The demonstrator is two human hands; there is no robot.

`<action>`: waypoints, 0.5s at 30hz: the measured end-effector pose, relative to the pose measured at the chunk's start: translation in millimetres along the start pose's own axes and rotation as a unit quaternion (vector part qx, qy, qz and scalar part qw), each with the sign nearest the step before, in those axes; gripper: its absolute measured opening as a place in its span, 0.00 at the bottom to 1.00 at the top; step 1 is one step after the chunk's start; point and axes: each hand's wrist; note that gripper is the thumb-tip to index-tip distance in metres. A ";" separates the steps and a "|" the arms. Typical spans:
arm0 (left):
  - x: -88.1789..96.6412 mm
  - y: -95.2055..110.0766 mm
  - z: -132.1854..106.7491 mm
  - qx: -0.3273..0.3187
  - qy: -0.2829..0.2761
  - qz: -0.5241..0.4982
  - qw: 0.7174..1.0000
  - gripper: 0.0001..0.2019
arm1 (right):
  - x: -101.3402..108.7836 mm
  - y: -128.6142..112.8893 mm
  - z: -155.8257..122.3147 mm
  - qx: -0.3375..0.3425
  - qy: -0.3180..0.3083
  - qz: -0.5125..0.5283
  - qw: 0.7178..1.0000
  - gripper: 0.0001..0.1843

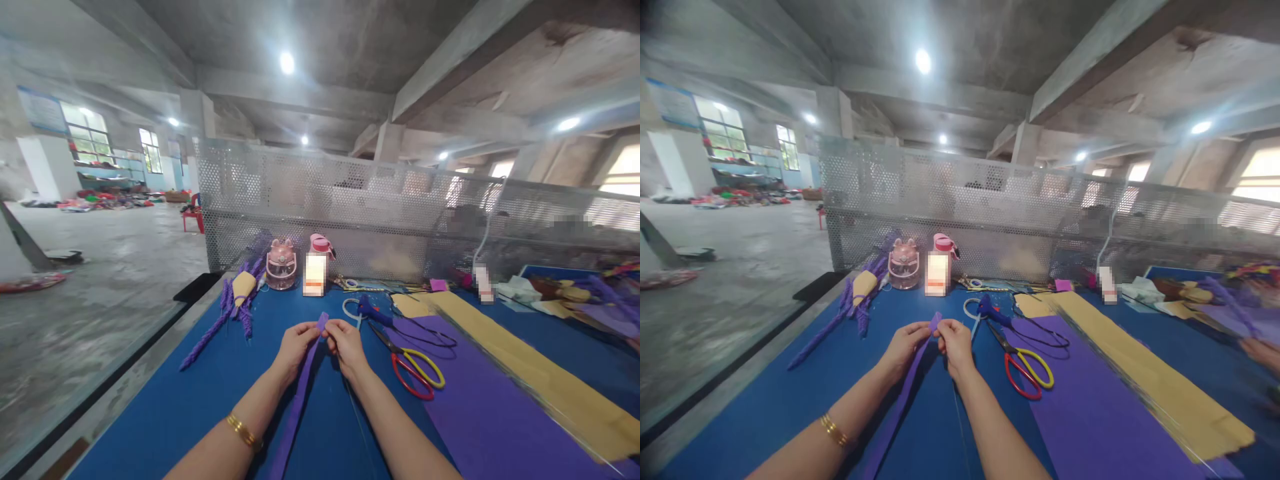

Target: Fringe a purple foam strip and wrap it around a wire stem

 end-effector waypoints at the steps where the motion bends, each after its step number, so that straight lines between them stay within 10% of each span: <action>1: 1.5 -1.4 0.5 -0.003 0.001 -0.009 1.000 0.15 | -0.7 1.1 0.2 -0.002 -0.002 -0.005 1.000 0.09; 15: 5.5 -1.5 4.3 -0.043 0.108 0.017 0.993 0.10 | -17.5 6.9 -9.0 -0.055 -0.038 -0.010 0.998 0.15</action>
Point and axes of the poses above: each hand's wrist, its own z-axis towards the middle knuckle, its own x-axis out of the back of the hand, y = z × x, and after that the axes turned 11 degrees about z, right-handed
